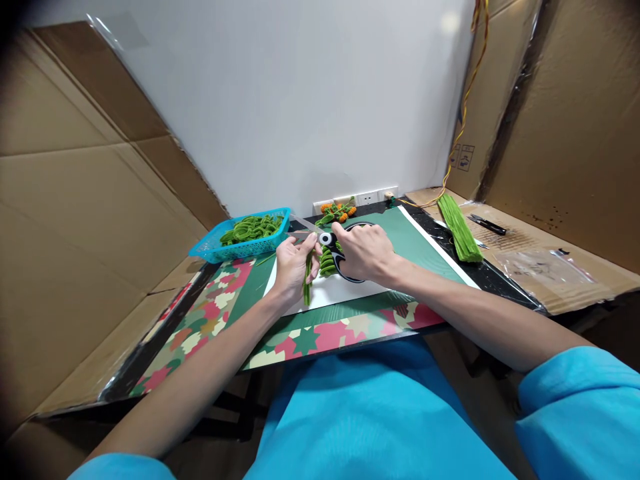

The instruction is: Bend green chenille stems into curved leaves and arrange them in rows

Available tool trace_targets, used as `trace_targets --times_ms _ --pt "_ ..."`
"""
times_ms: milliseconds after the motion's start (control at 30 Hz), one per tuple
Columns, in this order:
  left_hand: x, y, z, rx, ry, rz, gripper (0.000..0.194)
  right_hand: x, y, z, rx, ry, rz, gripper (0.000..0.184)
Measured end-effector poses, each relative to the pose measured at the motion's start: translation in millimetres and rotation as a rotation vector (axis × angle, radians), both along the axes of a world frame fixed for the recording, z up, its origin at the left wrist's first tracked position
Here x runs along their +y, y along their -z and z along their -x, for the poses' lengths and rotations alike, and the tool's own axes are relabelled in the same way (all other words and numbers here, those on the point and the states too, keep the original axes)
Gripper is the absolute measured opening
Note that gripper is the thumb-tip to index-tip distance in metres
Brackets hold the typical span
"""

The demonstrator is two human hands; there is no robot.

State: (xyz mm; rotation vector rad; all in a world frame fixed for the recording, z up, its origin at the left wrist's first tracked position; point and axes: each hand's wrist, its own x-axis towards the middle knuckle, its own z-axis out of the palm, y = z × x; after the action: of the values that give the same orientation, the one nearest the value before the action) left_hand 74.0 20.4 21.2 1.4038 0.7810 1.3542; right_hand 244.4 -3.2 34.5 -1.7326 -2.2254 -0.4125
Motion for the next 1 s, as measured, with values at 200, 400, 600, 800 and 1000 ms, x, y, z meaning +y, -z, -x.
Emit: trace_targets --times_ms 200,400,600,800,1000 --pt "1 -1.1 2 0.015 -0.024 -0.002 0.051 3 1.0 -1 0.002 -0.007 -0.004 0.047" --pt "1 -0.4 3 0.047 -0.024 0.028 0.051 8 1.6 -4 0.028 -0.012 0.008 0.046" --pt "2 -9.9 16 0.171 0.092 0.115 0.049 25 -4.9 -31 0.112 -0.034 -0.06 0.051" --pt "1 -18.9 4 0.219 0.316 0.229 0.045 66 -2.6 -100 0.342 0.124 -0.089 0.032" --pt "-10 -12.6 -16 0.471 0.923 0.542 0.035 85 8.4 -154 0.532 0.085 -0.118 0.046"
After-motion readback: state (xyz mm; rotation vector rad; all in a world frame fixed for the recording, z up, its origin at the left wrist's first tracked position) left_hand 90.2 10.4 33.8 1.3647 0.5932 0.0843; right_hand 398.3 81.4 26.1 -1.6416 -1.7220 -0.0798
